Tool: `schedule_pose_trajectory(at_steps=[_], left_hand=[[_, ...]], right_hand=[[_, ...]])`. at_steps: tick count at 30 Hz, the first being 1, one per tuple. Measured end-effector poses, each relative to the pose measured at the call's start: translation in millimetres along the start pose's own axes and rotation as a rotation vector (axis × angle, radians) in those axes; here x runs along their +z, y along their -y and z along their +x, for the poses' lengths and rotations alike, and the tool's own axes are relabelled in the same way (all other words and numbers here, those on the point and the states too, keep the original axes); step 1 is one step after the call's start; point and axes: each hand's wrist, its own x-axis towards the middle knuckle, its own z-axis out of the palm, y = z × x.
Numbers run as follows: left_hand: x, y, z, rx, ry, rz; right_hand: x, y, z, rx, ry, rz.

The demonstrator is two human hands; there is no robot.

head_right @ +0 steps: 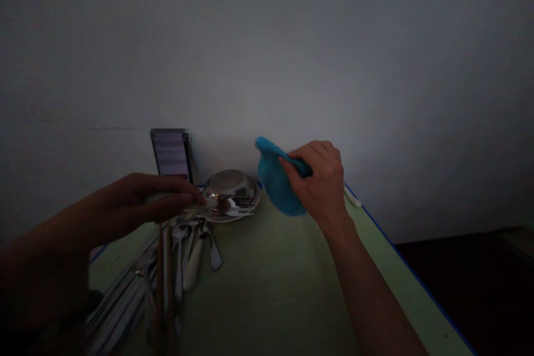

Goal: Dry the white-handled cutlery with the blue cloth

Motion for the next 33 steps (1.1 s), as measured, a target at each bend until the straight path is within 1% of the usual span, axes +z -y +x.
schedule_pose_trajectory(at_steps=[2,5,8,11,14,16,18,21,23,25,27,29,31,33], left_hand=[[0.3,1,0,0.001,0.005,0.006],[1.1,3,-1,-0.002,0.007,0.004],[1.5,5,-2,0.002,-0.005,-0.009],[0.6,5,-2,0.008,-0.011,-0.007],[0.0,4,-1,0.019,-0.016,-0.015],[0.6,3,-2,0.021,-0.017,-0.029],[1.7,1,-1,0.02,-0.012,-0.039],[3.1,-3,-1,0.032,0.005,-0.033],[3.3,-3,0,0.053,0.008,-0.027],[3.4,-2,2,0.069,-0.017,-0.04],[3.7,-1,3,0.068,-0.055,-0.067],[4.3,0,3,0.047,-0.078,-0.101],[4.8,0,3,0.014,-0.085,-0.131],[4.9,-1,3,-0.01,-0.096,-0.138]], right_hand=[[2,-1,-2,0.114,0.063,0.088],[3,-1,-4,0.372,0.146,0.243],[4,-3,-4,0.573,0.156,0.374],[5,-7,-2,0.692,0.131,0.43],[4,-10,-1,0.695,0.12,0.356],[3,-9,-1,0.664,0.163,0.31],[1,-4,-1,0.624,0.217,0.323],[-2,8,0,0.527,0.266,0.441],[-5,15,0,0.458,0.311,0.585],[-6,20,1,0.43,0.385,0.745],[-8,23,1,0.45,0.487,0.858],[-8,23,0,0.493,0.582,0.876],[-8,23,-1,0.538,0.626,0.802],[-7,21,-2,0.578,0.614,0.662]])
